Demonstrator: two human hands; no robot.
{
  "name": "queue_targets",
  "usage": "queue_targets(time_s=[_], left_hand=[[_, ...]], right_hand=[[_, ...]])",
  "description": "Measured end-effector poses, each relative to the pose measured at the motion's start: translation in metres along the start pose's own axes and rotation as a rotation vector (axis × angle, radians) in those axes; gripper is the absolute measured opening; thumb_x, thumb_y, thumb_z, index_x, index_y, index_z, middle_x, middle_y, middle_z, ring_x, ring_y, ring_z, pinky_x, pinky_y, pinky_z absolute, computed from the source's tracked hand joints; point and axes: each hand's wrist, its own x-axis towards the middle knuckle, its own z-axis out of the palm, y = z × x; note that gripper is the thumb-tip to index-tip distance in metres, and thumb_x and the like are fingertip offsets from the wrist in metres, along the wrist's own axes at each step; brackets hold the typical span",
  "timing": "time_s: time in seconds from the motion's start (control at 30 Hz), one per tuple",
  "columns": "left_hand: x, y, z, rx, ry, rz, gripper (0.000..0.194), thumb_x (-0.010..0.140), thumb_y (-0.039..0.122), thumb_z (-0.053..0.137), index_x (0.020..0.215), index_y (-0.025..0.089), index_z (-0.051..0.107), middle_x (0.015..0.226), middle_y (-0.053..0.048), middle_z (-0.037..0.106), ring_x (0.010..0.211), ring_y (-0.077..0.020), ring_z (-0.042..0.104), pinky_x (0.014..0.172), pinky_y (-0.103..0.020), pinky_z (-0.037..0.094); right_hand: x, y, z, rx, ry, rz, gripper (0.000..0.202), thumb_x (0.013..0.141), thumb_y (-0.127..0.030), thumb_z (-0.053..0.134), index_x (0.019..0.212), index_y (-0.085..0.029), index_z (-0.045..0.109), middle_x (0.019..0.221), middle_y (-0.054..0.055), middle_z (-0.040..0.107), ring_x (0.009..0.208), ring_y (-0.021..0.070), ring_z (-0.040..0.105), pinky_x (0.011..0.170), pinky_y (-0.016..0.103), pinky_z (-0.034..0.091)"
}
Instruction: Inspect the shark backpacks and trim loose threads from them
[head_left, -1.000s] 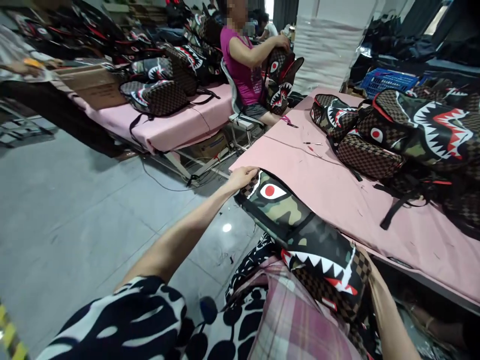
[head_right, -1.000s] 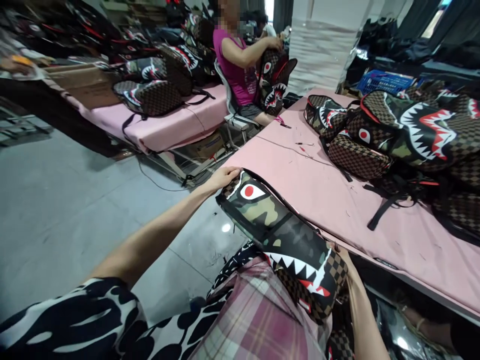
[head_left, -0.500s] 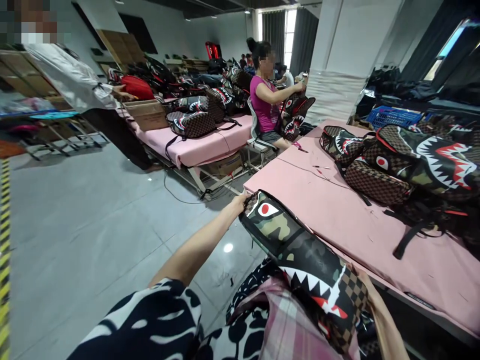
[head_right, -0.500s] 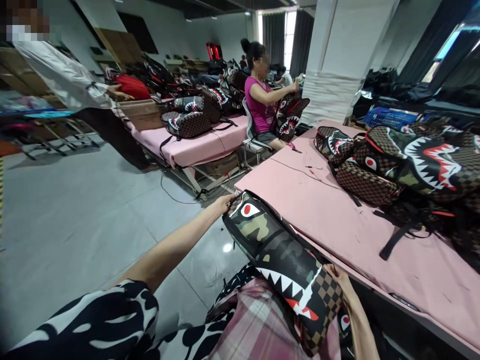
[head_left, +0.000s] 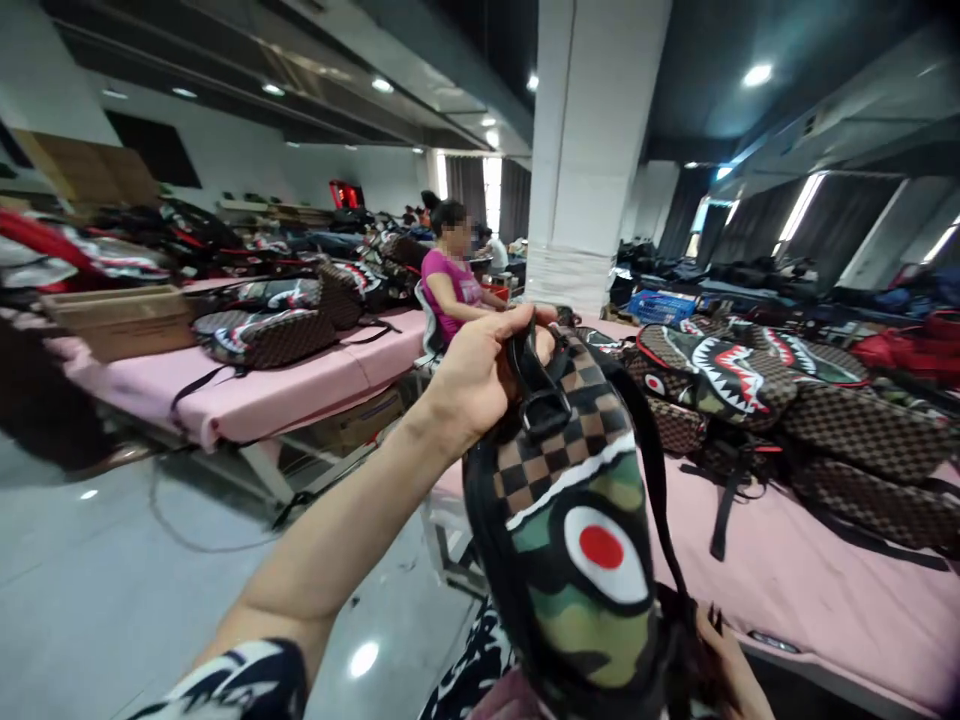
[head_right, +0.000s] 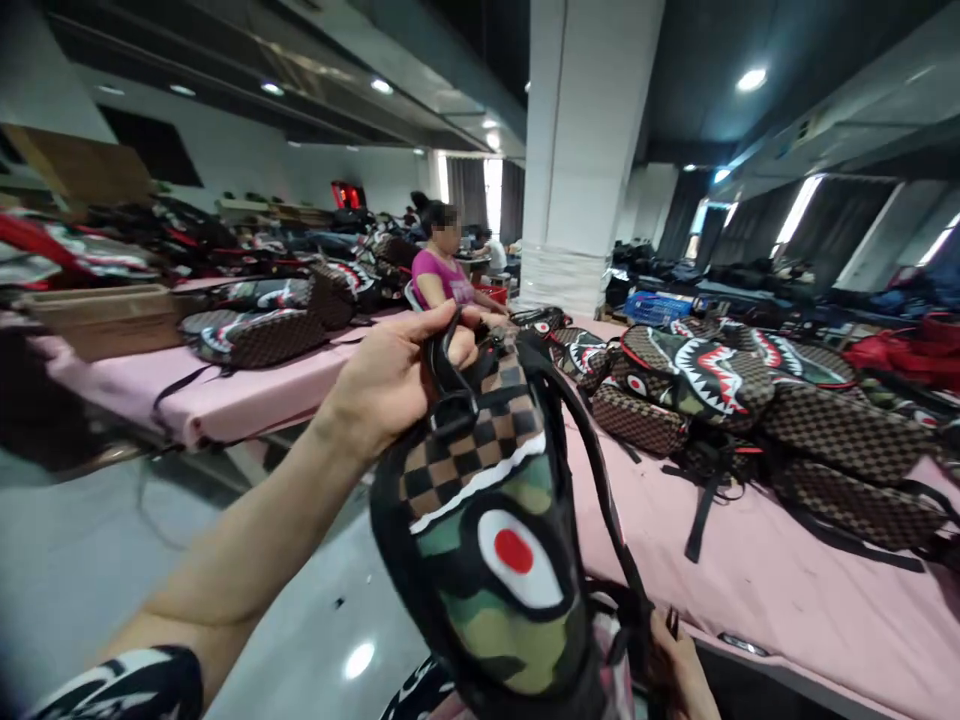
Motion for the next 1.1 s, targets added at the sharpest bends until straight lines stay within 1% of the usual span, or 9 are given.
queue_targets(time_s=[0.1, 0.23, 0.33, 0.43, 0.57, 0.73, 0.8, 0.93, 1.1], left_hand=[[0.004, 0.002, 0.026, 0.111, -0.313, -0.002, 0.039, 0.089, 0.044, 0.043, 0.088, 0.008, 0.06, 0.046, 0.003, 0.047, 0.044, -0.0077, 0.047, 0.051, -0.02, 0.041], [0.026, -0.051, 0.035, 0.176, -0.641, -0.134, 0.041, 0.073, 0.05, 0.063, 0.079, 0.009, 0.061, 0.044, 0.002, 0.051, 0.044, -0.0073, 0.044, 0.046, -0.018, 0.033], [0.037, -0.083, 0.04, 0.135, -0.644, -0.167, 0.047, 0.07, 0.056, 0.063, 0.078, 0.011, 0.058, 0.045, 0.003, 0.05, 0.041, -0.006, 0.038, 0.042, -0.018, 0.026], [0.037, -0.088, 0.048, 0.109, -0.702, -0.178, 0.048, 0.071, 0.058, 0.061, 0.079, 0.011, 0.057, 0.046, 0.003, 0.05, 0.042, -0.0061, 0.039, 0.043, -0.017, 0.028], [0.031, -0.085, 0.064, 0.056, -0.663, -0.18, 0.047, 0.067, 0.056, 0.067, 0.071, 0.011, 0.055, 0.05, 0.003, 0.053, 0.043, -0.0045, 0.04, 0.043, -0.016, 0.028], [0.026, -0.083, 0.071, 0.012, -0.546, -0.121, 0.038, 0.07, 0.049, 0.066, 0.075, 0.012, 0.058, 0.064, 0.002, 0.057, 0.054, -0.0065, 0.048, 0.051, -0.017, 0.038], [0.024, -0.079, 0.058, 0.163, -0.481, 0.032, 0.032, 0.079, 0.045, 0.056, 0.082, 0.013, 0.06, 0.068, 0.001, 0.059, 0.059, -0.0082, 0.052, 0.056, -0.018, 0.041], [0.015, -0.086, 0.014, 0.513, -0.455, 0.326, 0.023, 0.082, 0.027, 0.054, 0.101, 0.016, 0.06, 0.097, -0.005, 0.065, 0.093, -0.0158, 0.058, 0.087, -0.029, 0.044], [-0.002, -0.118, -0.018, 0.444, -0.38, 0.368, 0.038, 0.081, 0.015, 0.051, 0.119, 0.019, 0.049, 0.122, -0.008, 0.057, 0.116, -0.0176, 0.05, 0.103, -0.036, 0.036]], right_hand=[[0.013, -0.012, -0.012, -0.121, 0.149, -0.225, 0.028, 0.045, -0.044, 0.074, 0.064, -0.026, 0.065, 0.052, 0.001, 0.06, 0.054, 0.0245, 0.061, 0.051, 0.034, 0.05], [0.021, -0.036, -0.047, -0.202, 0.26, -0.257, 0.032, 0.045, -0.041, 0.075, 0.071, -0.024, 0.067, 0.051, 0.001, 0.058, 0.049, 0.0244, 0.058, 0.046, 0.034, 0.046], [0.015, -0.074, -0.062, -0.284, 0.168, -0.26, 0.045, 0.053, -0.048, 0.074, 0.088, -0.019, 0.067, 0.044, -0.004, 0.046, 0.039, 0.015, 0.044, 0.037, 0.027, 0.034], [-0.001, -0.122, -0.046, -0.337, 0.103, -0.482, 0.044, 0.068, -0.052, 0.065, 0.094, -0.016, 0.065, 0.061, 0.0, 0.056, 0.051, 0.013, 0.049, 0.045, 0.025, 0.04], [-0.038, -0.177, 0.023, -0.508, 0.07, -0.92, 0.032, 0.085, -0.044, 0.048, 0.098, -0.019, 0.063, 0.065, 0.0, 0.057, 0.054, 0.0119, 0.052, 0.054, 0.023, 0.045], [-0.072, -0.209, 0.112, -0.772, 0.216, -1.364, 0.025, 0.078, -0.045, 0.06, 0.079, -0.02, 0.058, 0.064, 0.0, 0.059, 0.052, 0.0117, 0.054, 0.048, 0.021, 0.04], [-0.073, -0.214, 0.125, -0.819, 0.285, -1.389, 0.024, 0.081, -0.042, 0.057, 0.073, -0.02, 0.054, 0.061, -0.001, 0.057, 0.048, 0.01, 0.052, 0.048, 0.02, 0.038], [-0.063, -0.22, 0.118, -0.803, 0.194, -1.224, 0.025, 0.087, -0.039, 0.048, 0.07, -0.021, 0.049, 0.053, -0.006, 0.046, 0.043, 0.0079, 0.043, 0.044, 0.018, 0.034], [-0.057, -0.227, 0.104, -0.805, 0.198, -1.136, 0.028, 0.085, -0.042, 0.049, 0.067, -0.021, 0.048, 0.057, -0.004, 0.045, 0.05, 0.0099, 0.043, 0.048, 0.02, 0.035]])
